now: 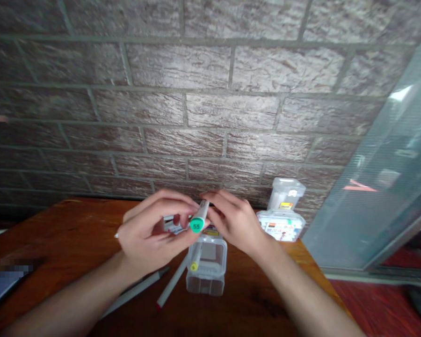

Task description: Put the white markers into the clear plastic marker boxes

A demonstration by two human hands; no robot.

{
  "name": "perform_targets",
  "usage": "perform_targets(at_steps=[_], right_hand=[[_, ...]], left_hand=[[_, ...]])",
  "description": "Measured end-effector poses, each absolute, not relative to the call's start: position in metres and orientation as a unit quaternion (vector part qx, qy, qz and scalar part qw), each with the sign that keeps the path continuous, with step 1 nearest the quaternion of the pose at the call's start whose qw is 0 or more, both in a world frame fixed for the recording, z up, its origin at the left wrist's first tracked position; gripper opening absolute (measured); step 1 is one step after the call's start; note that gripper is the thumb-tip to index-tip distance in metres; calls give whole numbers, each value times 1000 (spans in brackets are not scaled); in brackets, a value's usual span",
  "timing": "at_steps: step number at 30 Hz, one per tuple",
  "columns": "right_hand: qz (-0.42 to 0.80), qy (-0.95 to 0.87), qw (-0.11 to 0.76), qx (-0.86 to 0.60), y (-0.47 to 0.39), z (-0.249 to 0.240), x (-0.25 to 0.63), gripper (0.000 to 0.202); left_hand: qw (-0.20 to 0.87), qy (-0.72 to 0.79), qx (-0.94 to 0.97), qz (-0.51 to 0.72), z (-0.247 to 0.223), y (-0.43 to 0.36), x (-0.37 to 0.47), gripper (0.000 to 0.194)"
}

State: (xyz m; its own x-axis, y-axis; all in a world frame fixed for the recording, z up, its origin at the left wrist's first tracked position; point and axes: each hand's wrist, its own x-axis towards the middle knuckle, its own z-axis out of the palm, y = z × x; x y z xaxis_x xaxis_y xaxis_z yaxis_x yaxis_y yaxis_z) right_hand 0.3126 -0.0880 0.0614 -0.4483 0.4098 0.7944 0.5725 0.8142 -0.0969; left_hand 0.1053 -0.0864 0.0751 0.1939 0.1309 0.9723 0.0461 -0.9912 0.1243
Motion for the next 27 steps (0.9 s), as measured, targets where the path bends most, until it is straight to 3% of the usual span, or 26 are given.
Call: perform_targets(at_steps=[16, 22, 27], right_hand=[[-89, -844, 434, -302, -88, 60, 314, 21], [-120, -835, 432, -317, -83, 59, 319, 22], [-139, -809, 451, -349, -82, 69, 334, 20]], left_hand=[[39, 39, 762, 645, 75, -85, 107, 25], [17, 72, 747, 660, 67, -77, 107, 34], [137, 154, 708, 676, 71, -50, 100, 29]])
